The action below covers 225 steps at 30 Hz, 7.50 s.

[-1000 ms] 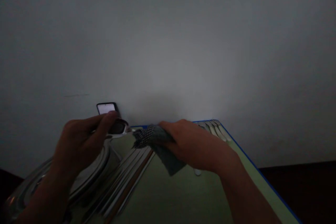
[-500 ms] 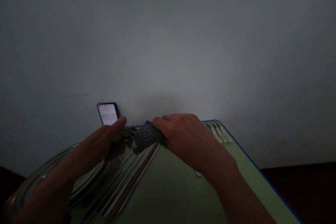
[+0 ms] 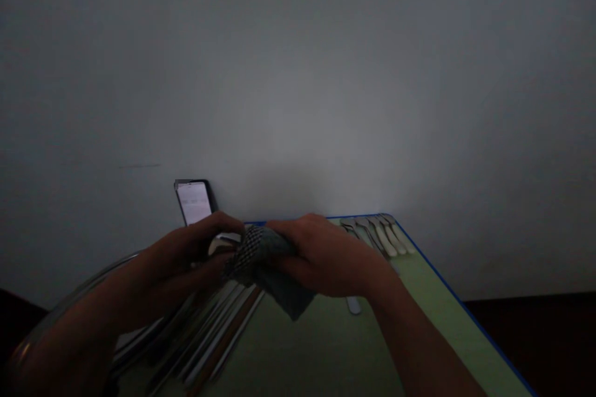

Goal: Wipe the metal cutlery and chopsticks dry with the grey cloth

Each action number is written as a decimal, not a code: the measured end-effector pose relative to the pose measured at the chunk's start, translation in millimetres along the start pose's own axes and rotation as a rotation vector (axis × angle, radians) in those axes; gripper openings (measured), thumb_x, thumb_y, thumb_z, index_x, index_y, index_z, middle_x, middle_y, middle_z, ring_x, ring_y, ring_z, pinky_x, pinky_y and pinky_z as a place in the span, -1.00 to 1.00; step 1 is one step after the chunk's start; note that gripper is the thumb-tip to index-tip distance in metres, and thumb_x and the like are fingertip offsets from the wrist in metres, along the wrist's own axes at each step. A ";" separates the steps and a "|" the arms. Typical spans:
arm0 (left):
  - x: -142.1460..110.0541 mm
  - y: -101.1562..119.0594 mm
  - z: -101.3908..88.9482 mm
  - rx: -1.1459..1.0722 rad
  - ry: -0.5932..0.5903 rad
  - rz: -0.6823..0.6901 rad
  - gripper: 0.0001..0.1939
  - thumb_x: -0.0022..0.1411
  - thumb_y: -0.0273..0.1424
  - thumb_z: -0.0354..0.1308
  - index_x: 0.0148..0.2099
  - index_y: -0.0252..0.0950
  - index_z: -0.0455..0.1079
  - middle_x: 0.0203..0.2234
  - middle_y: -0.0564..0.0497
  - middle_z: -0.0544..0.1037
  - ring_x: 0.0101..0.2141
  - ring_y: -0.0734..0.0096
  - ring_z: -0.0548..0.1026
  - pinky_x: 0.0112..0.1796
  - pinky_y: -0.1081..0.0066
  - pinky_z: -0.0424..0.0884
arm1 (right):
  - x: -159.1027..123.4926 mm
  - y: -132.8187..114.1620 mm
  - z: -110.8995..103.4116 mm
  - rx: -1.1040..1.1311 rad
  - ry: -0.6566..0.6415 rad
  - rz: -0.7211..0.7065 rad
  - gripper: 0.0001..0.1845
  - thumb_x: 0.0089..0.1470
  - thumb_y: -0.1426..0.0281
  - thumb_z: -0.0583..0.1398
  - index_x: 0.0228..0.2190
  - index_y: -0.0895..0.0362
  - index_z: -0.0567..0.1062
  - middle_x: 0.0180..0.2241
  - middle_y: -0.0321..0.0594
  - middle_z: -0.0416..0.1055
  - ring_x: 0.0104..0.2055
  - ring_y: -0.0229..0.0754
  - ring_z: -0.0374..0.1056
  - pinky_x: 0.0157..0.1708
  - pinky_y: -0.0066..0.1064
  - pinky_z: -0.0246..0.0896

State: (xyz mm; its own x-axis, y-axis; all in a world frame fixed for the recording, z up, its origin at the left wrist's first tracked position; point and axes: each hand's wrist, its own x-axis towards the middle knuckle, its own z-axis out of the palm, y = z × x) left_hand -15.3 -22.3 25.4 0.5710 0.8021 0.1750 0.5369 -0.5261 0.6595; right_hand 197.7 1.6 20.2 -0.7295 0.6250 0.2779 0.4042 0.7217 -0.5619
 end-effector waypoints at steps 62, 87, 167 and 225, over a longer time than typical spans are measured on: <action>-4.0 -4.9 -18.6 0.145 0.363 0.059 -0.59 0.16 -0.33 0.15 0.08 -0.14 0.29 -0.31 0.05 0.54 -0.33 0.42 0.50 -0.31 0.48 0.43 | -11.4 -1.8 -12.9 0.022 0.079 0.127 -0.72 0.10 0.21 0.07 -0.36 0.13 0.46 -0.50 -0.33 0.40 -0.50 -0.33 0.23 -0.50 -0.51 0.10; 1.7 -3.6 -7.8 -0.025 0.239 0.163 -0.51 0.02 -0.37 0.30 0.04 -0.13 0.34 -0.12 0.05 0.54 -0.13 0.33 0.49 -0.05 0.39 0.40 | -2.6 1.5 -1.3 0.139 0.057 0.199 -0.64 0.08 0.15 0.06 -0.38 0.18 0.47 -0.49 -0.31 0.40 -0.50 -0.33 0.24 -0.55 -0.54 0.09; 13.6 -15.5 -6.7 -0.099 0.524 -0.414 -0.73 0.05 -0.30 -0.09 -0.54 -0.29 0.34 -0.80 0.18 0.17 -0.72 0.55 0.10 -0.68 0.53 0.02 | -1.3 17.0 2.4 -0.170 0.088 0.138 -0.68 0.14 0.22 0.02 -0.39 0.17 0.46 -0.54 -0.29 0.39 -0.56 -0.35 0.22 -0.52 -0.50 0.00; 1.9 -18.7 -15.2 -0.008 0.299 -0.018 -0.48 0.02 -0.30 0.27 0.07 -0.19 0.32 -0.27 0.01 0.56 -0.38 0.38 0.55 -0.33 0.47 0.50 | -9.1 37.6 -3.8 0.357 0.091 0.432 -0.50 -0.04 -0.01 0.12 -0.38 0.21 0.49 -0.47 -0.25 0.42 -0.48 -0.30 0.27 -0.51 -0.49 0.15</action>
State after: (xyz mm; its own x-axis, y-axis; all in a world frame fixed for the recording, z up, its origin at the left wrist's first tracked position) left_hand -33.7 -6.6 24.6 0.3524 0.8594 0.3705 0.5392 -0.5100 0.6702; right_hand 221.6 24.2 -0.5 -0.4822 0.8758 0.0216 0.4325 0.2594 -0.8635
